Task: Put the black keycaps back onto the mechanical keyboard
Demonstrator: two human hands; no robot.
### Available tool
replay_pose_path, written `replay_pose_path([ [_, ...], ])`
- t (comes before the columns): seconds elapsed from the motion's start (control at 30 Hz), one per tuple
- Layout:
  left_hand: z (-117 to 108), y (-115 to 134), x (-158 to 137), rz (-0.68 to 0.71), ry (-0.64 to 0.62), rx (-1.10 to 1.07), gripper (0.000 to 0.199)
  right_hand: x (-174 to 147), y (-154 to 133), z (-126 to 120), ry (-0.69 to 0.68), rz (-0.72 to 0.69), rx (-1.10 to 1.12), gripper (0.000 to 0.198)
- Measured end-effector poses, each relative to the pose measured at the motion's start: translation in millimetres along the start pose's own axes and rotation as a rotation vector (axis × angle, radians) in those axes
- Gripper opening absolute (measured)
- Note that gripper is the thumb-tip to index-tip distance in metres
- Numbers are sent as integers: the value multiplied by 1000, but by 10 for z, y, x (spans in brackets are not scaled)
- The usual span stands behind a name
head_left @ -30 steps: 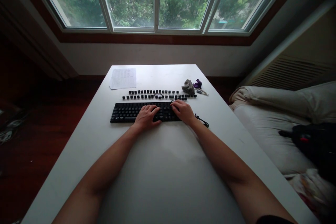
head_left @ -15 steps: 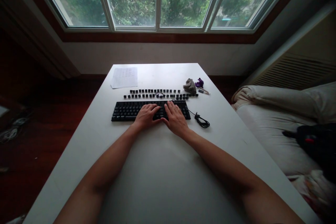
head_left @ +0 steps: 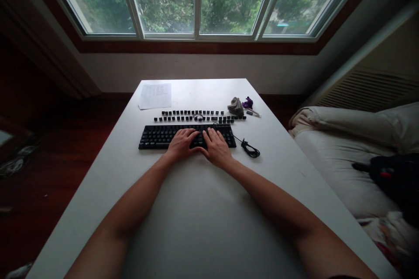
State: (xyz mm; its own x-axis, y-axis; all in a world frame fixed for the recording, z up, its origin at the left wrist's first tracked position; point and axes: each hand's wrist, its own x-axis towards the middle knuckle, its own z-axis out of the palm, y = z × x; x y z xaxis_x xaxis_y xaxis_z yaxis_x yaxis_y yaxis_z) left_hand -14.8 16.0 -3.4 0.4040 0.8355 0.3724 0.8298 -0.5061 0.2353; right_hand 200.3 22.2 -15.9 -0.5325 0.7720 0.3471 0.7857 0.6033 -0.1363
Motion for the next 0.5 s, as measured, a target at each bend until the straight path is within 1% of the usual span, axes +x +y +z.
replay_pose_path([
  [0.17,-18,34,-25,-8,4,3,69,-22,-42,4,-18,25,21,77],
  [0.27,-34,45,-33,-20,9,-3,63,20,42,-20,1,15,73,67],
  [0.37,-50,44,-38,-27,2,-4,63,119,241,-86,53,19,156,51],
  [0.43,-63,38,-40,-29,3,-3,64,216,427,-139,110,80,195,43],
  [0.5,-82,31,-39,-31,3,-5,63,339,638,-185,150,148,173,35],
])
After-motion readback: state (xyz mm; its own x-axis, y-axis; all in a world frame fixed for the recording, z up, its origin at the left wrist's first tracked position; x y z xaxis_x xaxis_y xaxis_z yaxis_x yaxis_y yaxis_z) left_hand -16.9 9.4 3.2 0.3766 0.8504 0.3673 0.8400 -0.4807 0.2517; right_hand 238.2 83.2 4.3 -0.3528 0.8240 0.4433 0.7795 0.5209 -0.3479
